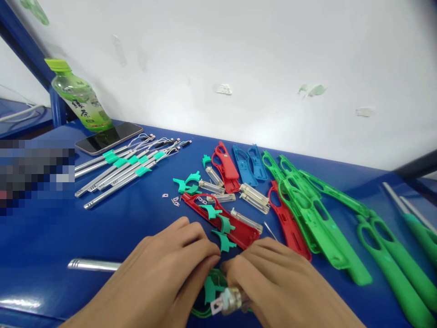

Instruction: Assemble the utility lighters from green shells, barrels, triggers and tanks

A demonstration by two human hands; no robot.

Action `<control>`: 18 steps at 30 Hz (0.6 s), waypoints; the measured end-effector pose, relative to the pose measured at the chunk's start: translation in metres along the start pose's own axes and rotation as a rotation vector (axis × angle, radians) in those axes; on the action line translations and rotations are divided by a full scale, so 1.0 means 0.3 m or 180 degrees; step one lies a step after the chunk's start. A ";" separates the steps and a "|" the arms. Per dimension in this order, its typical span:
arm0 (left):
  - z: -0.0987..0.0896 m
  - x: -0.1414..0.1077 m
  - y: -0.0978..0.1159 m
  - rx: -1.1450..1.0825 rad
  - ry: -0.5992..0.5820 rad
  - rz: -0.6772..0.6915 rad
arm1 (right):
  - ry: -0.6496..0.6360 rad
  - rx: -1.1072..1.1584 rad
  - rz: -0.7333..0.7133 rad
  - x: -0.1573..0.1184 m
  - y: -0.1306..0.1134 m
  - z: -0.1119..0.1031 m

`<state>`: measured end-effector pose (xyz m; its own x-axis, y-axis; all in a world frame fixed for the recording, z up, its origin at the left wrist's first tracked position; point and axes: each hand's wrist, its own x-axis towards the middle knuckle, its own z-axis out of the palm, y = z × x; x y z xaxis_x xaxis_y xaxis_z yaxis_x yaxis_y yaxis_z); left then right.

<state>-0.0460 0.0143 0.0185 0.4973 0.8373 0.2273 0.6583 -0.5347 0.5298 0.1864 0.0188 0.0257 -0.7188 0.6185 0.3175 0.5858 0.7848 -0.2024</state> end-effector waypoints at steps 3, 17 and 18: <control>0.000 0.004 0.003 0.0009 -0.0024 -0.0009 | 0.0079 -0.0006 -0.0056 0.008 0.002 0.001; 0.022 0.002 -0.009 -0.0003 -0.0091 -0.0036 | 0.0477 -0.0371 -0.0180 0.047 -0.001 0.015; 0.020 0.003 -0.008 -0.0004 -0.0072 -0.0037 | 0.0476 -0.0355 -0.0162 0.047 -0.001 0.016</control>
<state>-0.0437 0.0157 0.0124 0.5023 0.8407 0.2025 0.6635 -0.5248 0.5333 0.1742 0.0273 0.0259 -0.6899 0.5585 0.4606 0.5939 0.8005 -0.0811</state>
